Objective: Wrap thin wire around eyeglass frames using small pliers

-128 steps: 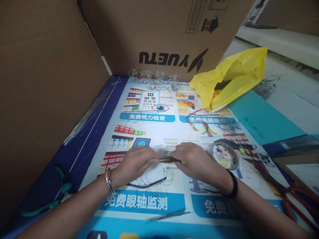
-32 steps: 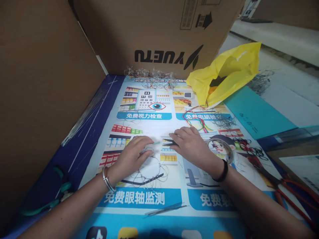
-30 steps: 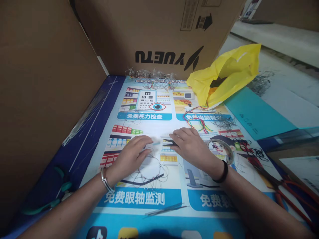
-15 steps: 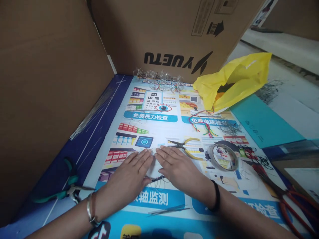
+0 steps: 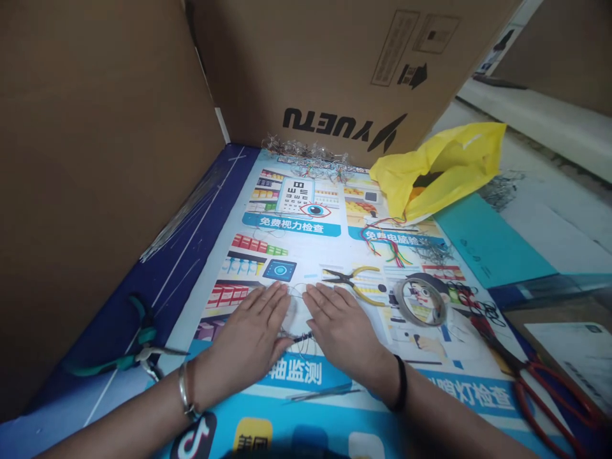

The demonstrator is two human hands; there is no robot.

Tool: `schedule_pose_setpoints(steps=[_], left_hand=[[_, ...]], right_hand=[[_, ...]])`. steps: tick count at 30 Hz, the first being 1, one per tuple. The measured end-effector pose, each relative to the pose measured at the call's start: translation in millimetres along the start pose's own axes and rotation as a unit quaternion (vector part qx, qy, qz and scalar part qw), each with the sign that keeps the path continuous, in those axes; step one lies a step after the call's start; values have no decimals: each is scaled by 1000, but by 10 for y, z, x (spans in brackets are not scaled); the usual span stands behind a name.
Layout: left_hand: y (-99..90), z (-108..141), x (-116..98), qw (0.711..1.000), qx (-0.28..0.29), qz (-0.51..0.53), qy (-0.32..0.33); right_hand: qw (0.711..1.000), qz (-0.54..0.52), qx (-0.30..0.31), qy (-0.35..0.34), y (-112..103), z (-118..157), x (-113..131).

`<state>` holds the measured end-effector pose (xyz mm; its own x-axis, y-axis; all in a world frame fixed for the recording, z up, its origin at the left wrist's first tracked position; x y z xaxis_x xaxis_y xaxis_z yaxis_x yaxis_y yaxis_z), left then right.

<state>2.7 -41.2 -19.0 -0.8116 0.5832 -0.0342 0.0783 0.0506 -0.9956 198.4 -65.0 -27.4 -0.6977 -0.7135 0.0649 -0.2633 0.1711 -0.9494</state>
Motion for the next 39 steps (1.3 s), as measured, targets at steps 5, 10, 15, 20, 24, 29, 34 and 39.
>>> schedule_pose_setpoints(steps=[5, 10, 15, 20, 24, 29, 34, 39], left_hand=[[-21, -5, 17, 999, 6, 38, -12], [-15, -6, 8, 999, 4, 51, -14], [-37, -9, -49, 998, 13, 60, -14], [-62, -36, -105, 997, 47, 68, 8], [-72, -43, -111, 995, 64, 78, 25], [-70, -41, -103, 994, 64, 84, 42], [-77, -49, -100, 992, 50, 99, 57], [-122, -31, -93, 992, 57, 101, 52]], right_hand=[[991, -94, -61, 68, -155, 110, -201], [984, -102, -70, 128, -256, 236, -256], [981, -112, -3, 160, -277, 218, -123], [980, -118, 15, 162, -278, 187, -91], [981, -113, 17, 154, -255, 175, -120], [986, -79, 18, 146, -201, 149, -163], [990, -38, 15, 138, -160, 114, -197], [990, -81, -12, 115, -211, 143, -204]])
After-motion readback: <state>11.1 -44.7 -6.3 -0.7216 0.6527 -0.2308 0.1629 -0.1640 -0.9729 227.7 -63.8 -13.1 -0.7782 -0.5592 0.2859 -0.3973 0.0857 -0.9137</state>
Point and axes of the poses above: each hand's wrist, its own z-axis away from the middle knuckle, its own y-axis out of the palm, x = y × z, the point moved 1 cm from there along -z, towards the middle knuckle, and after that the axes turned 15 degrees about -y, right-handed, at the moved point
